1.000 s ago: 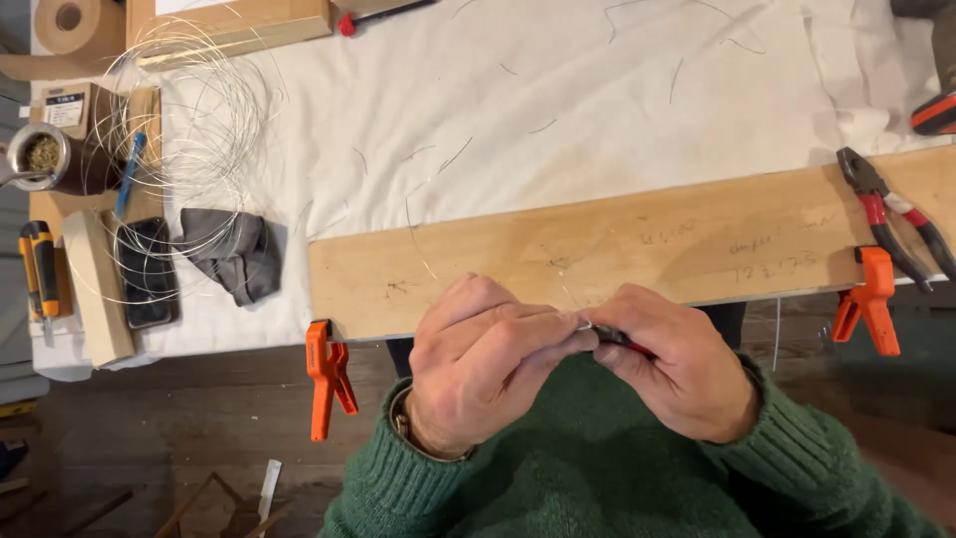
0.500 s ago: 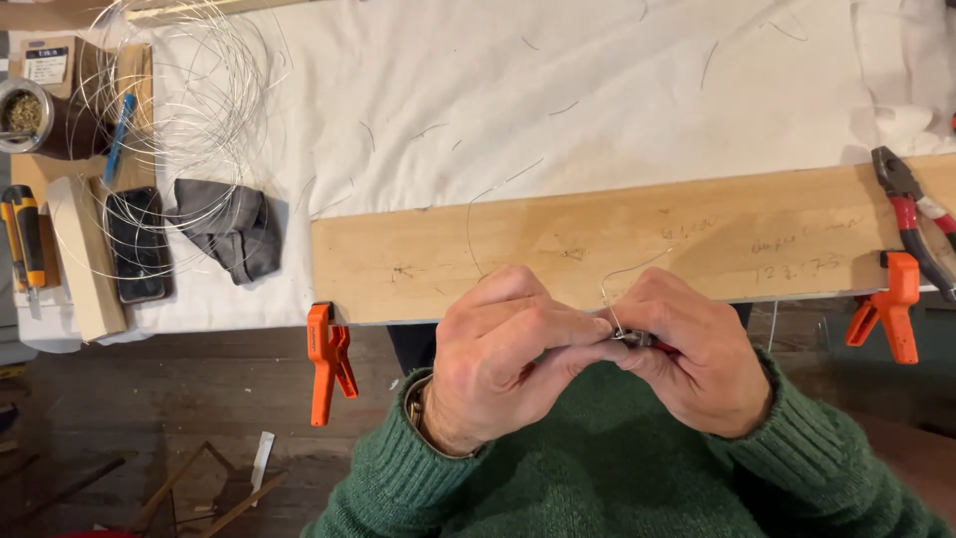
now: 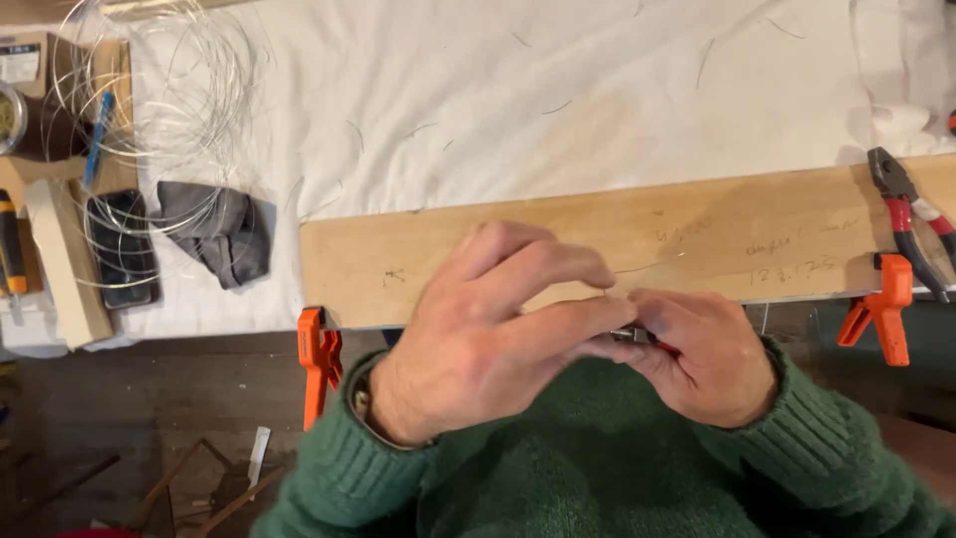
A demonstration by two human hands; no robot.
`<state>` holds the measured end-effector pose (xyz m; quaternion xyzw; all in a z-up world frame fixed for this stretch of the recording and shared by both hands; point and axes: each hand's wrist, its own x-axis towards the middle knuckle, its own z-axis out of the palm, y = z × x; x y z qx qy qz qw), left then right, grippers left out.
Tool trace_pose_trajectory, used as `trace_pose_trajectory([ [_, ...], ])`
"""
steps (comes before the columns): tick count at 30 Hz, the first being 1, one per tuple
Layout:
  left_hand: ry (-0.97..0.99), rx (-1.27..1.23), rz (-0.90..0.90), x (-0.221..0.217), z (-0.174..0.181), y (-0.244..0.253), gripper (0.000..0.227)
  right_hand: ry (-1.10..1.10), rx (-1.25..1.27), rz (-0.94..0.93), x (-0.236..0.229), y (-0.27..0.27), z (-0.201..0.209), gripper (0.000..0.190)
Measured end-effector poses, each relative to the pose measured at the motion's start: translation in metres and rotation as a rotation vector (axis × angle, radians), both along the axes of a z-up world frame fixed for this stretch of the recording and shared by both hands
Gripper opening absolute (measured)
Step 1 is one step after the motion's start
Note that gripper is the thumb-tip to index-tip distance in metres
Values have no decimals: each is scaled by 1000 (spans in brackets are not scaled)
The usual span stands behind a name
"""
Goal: Cutting and bending thin metal wire at a workshop workbench.
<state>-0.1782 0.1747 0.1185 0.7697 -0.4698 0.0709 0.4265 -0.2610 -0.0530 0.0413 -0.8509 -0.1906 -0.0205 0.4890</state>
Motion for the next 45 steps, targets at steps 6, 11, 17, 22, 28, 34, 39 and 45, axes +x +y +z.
trace_pose_trajectory([
  [6,-146,119,-75,10,19,1,31,95,-36,-21,3,-4,6,15],
  [11,-148,126,-80,10,5,3,28,33,-48,-39,2,-5,6,18],
  [17,-65,74,38,0,-11,-4,25,-62,-89,-83,1,-6,-3,15],
  [22,100,-33,257,-21,-36,-17,31,-82,68,-160,-6,-7,-22,15],
  [28,131,-107,284,-23,-44,-25,30,31,104,-196,-7,2,-20,12],
  [34,34,-100,189,-21,-40,-24,25,-184,-27,-289,2,2,-15,16],
  [39,161,-91,306,-44,-35,-19,21,-202,-115,-247,19,5,-13,17],
  [45,307,49,341,-108,-94,30,24,40,290,-629,42,-33,-29,31],
])
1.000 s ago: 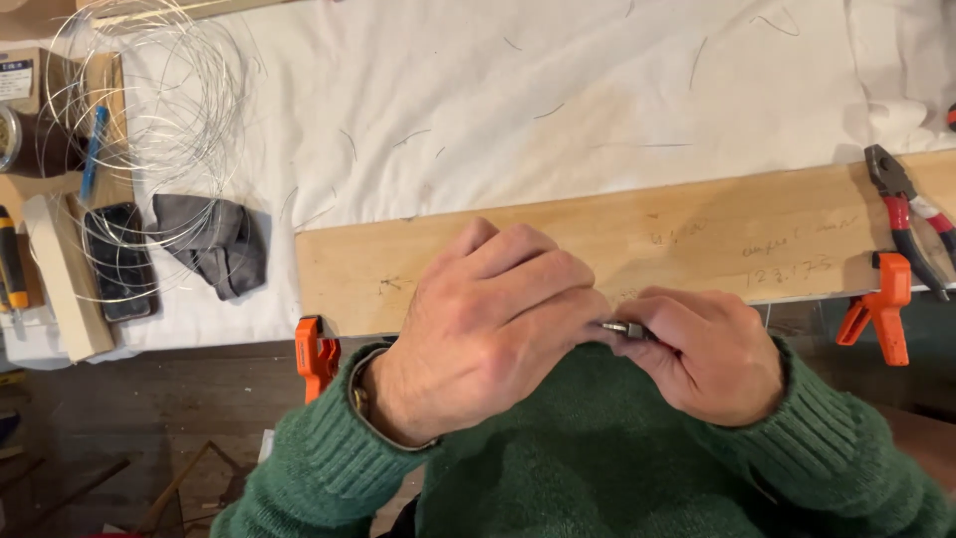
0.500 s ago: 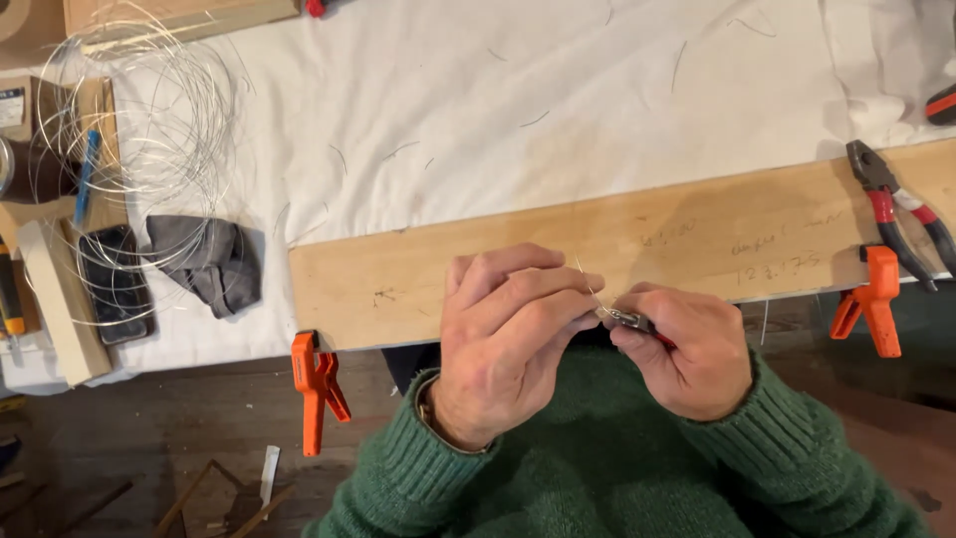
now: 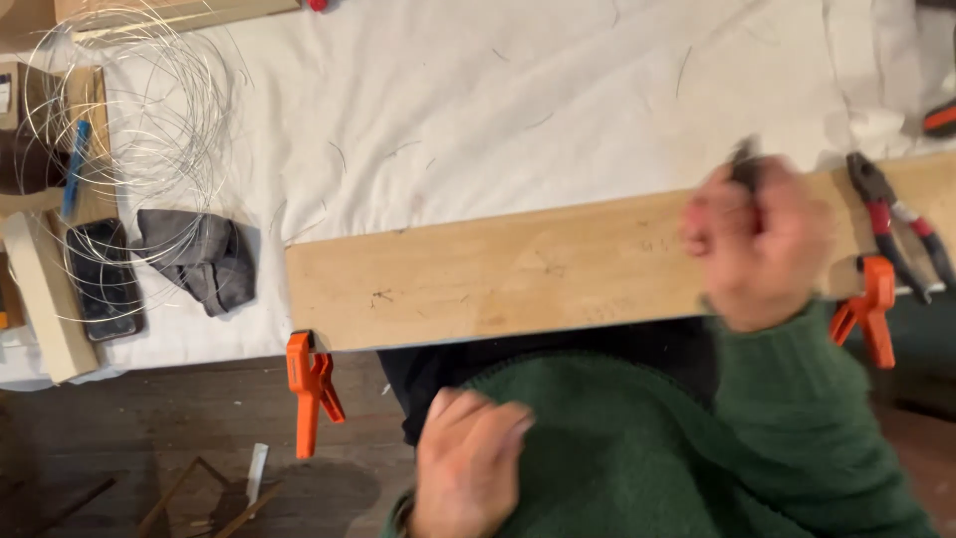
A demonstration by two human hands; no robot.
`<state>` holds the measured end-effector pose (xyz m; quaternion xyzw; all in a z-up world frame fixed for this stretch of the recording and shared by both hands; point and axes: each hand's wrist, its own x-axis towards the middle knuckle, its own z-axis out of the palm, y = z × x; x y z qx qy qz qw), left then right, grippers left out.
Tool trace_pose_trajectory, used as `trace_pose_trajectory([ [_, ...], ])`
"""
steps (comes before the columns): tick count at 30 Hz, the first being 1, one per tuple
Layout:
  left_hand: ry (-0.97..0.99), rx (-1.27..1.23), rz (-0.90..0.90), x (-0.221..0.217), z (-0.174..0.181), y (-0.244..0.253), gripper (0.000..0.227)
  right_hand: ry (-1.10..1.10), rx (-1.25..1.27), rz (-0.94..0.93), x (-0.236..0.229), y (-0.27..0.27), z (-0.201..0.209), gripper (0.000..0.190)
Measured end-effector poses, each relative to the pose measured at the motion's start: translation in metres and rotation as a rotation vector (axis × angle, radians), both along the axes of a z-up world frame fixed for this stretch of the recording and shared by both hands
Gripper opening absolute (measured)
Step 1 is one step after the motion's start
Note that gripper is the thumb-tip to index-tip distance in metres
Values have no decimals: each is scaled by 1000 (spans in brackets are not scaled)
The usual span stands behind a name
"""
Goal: Cutting and bending thin metal wire at a workshop workbench.
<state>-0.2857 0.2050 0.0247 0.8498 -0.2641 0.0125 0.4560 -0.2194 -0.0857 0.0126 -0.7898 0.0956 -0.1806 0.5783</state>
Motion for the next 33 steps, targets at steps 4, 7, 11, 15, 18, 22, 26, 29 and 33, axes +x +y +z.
trace_pose_trajectory([
  [4,56,235,243,-27,-59,59,19,18,-3,115,5,-16,13,29],
  [7,-51,332,421,-7,-23,54,21,110,-72,272,-1,-8,8,33],
  [11,-409,108,357,45,41,7,29,131,73,473,-14,16,6,35],
  [15,-694,66,-96,98,89,-24,39,77,209,625,-25,28,14,40],
  [18,-760,-14,-201,110,95,-47,32,111,153,601,-35,23,20,41],
  [22,-661,-81,-217,107,79,-59,36,95,361,635,-42,24,17,41],
  [26,-636,-142,-103,96,62,-62,29,28,221,600,-36,34,21,41],
  [29,-219,-303,-84,91,61,-64,17,-25,-3,500,-35,38,23,39],
  [33,133,-428,-13,94,70,-65,11,55,196,423,-41,51,29,38],
])
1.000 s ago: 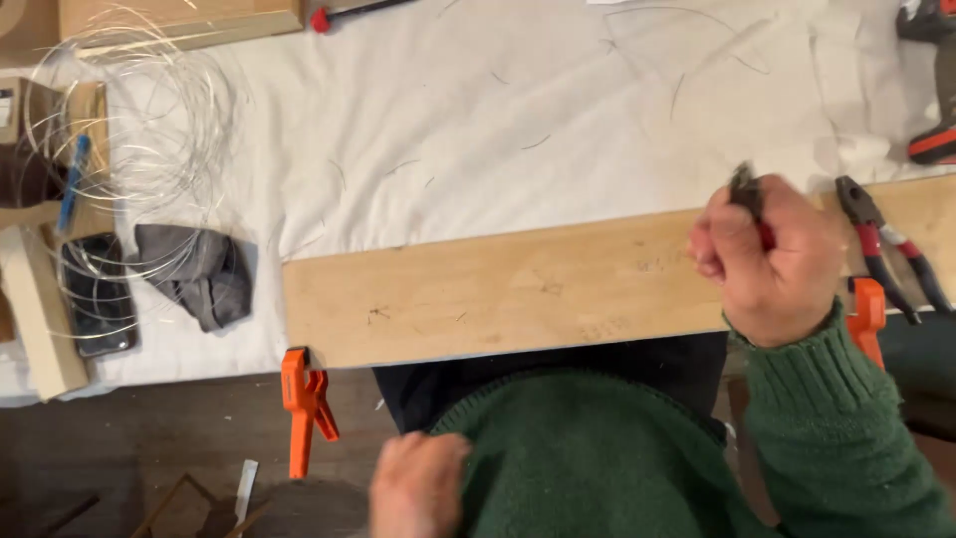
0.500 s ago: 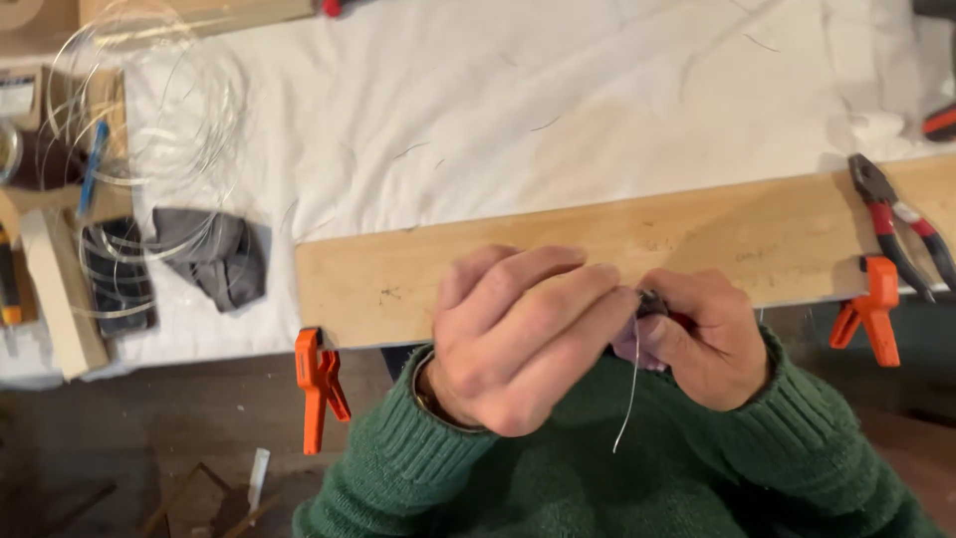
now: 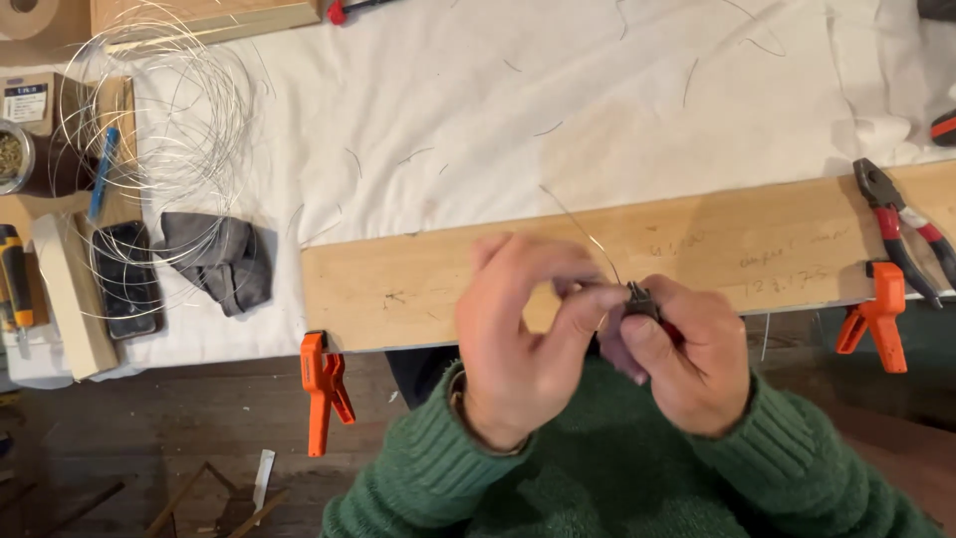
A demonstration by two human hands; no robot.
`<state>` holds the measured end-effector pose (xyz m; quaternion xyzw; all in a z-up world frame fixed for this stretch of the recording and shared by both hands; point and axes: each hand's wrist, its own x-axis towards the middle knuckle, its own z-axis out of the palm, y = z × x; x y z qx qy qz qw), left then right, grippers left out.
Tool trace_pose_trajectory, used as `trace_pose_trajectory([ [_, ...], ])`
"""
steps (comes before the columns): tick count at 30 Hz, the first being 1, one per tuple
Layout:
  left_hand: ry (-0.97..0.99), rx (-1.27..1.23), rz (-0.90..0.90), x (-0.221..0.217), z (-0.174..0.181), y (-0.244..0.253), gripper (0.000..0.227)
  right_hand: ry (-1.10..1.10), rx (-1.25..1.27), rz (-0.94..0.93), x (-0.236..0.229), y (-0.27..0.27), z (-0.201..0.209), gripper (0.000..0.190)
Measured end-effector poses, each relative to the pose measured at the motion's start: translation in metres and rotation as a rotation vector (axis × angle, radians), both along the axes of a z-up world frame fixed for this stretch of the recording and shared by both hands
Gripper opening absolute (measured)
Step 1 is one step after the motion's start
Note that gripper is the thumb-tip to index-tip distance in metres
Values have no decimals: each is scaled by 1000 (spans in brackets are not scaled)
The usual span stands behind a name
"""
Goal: Cutting and bending thin metal wire at a workshop workbench.
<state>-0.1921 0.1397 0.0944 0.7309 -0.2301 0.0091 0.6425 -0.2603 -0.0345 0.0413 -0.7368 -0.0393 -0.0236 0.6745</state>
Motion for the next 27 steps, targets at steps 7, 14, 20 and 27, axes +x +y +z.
trace_pose_trajectory([
  [7,-947,269,277,12,-4,6,32,99,253,92,-3,1,12,39],
  [14,-169,289,-313,23,-13,31,12,-266,-650,169,22,-34,15,19],
  [20,-167,210,-327,18,1,34,15,-124,-523,103,15,-24,8,14],
  [27,-422,290,-20,3,-11,23,16,-200,-573,-1,9,-9,5,22],
])
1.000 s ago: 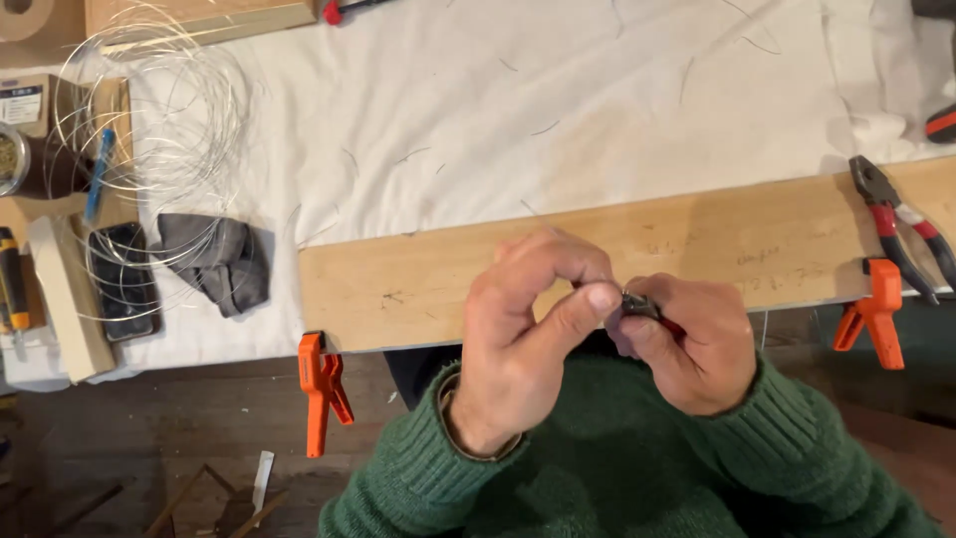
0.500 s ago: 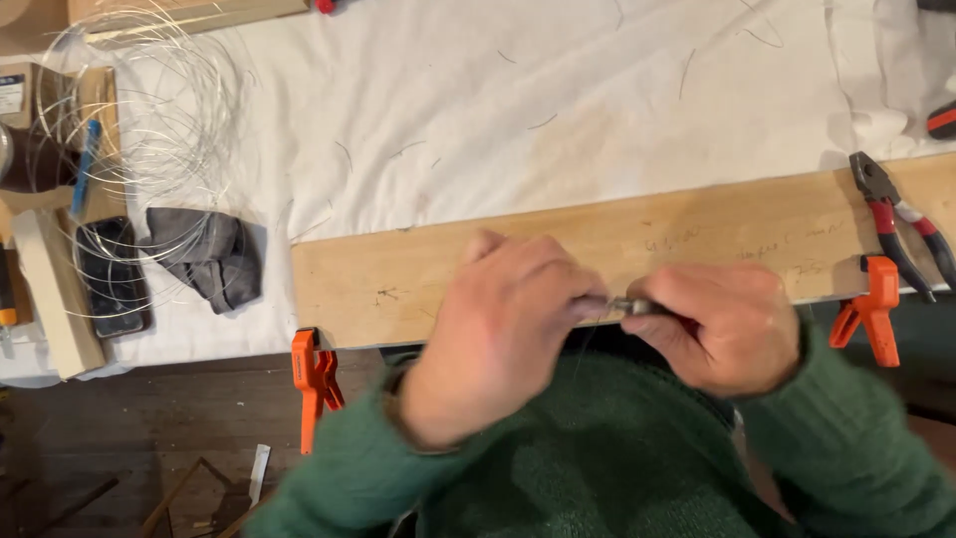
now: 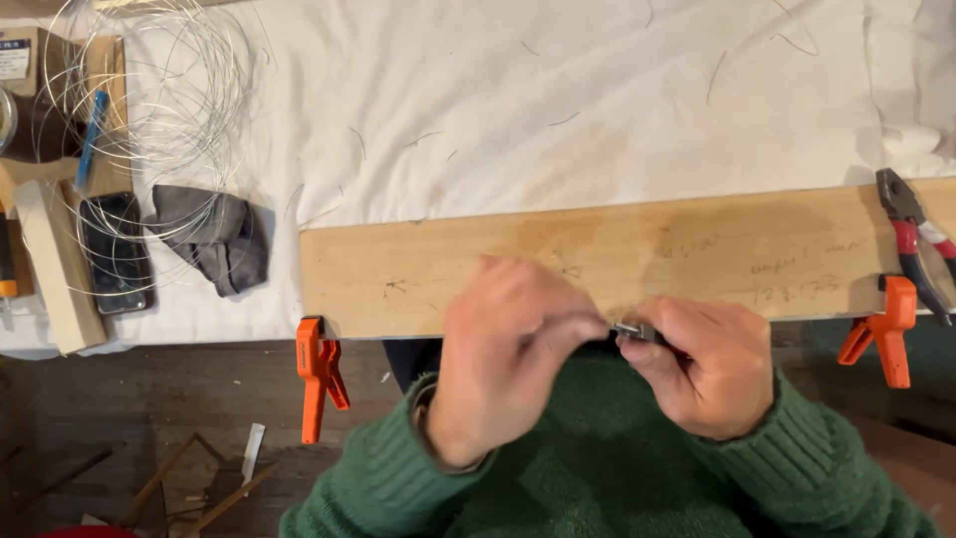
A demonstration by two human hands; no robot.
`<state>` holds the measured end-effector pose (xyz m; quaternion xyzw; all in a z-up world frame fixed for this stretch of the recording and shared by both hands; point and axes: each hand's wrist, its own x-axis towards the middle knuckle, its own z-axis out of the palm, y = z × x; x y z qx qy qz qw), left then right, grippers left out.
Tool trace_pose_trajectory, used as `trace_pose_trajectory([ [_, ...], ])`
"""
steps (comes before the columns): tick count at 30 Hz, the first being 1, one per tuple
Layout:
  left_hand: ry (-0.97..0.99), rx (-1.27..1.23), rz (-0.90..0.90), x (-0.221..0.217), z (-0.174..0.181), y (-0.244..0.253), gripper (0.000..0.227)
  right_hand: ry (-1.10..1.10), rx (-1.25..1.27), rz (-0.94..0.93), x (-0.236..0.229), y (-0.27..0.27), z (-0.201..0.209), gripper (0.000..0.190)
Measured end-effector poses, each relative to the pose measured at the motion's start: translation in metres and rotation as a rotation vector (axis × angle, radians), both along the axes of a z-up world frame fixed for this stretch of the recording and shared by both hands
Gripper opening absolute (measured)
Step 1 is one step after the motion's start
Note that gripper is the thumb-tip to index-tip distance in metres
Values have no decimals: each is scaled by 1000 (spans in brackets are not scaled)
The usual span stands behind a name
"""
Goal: Cutting and bending thin metal wire at a workshop workbench.
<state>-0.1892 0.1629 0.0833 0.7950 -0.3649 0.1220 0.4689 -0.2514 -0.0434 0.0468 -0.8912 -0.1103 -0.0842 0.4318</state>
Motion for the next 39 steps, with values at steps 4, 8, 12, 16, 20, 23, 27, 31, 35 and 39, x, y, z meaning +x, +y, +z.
trace_pose_trajectory([
  [4,754,-328,-67,-5,-8,-1,4,225,242,-97,-6,13,-6,26],
  [8,-240,75,124,1,-8,3,20,294,471,-73,-8,17,0,28],
  [12,-436,146,93,8,-1,1,34,242,206,-55,-5,5,3,24],
  [16,116,133,-16,13,-9,7,13,-12,-81,68,11,-10,4,23],
  [20,827,-196,-302,16,-9,19,9,131,34,68,11,-7,2,22],
  [23,211,-59,-154,14,-12,18,20,176,89,51,7,-6,1,21],
  [27,-397,31,-112,14,-4,14,25,160,68,45,6,-1,1,21],
  [31,-24,-52,-6,2,-5,1,21,126,57,0,-1,4,0,26],
  [35,114,-103,7,2,-9,10,21,415,455,-17,-8,12,-5,32],
  [39,-478,65,51,7,-5,12,34,481,712,38,-13,16,-4,35],
])
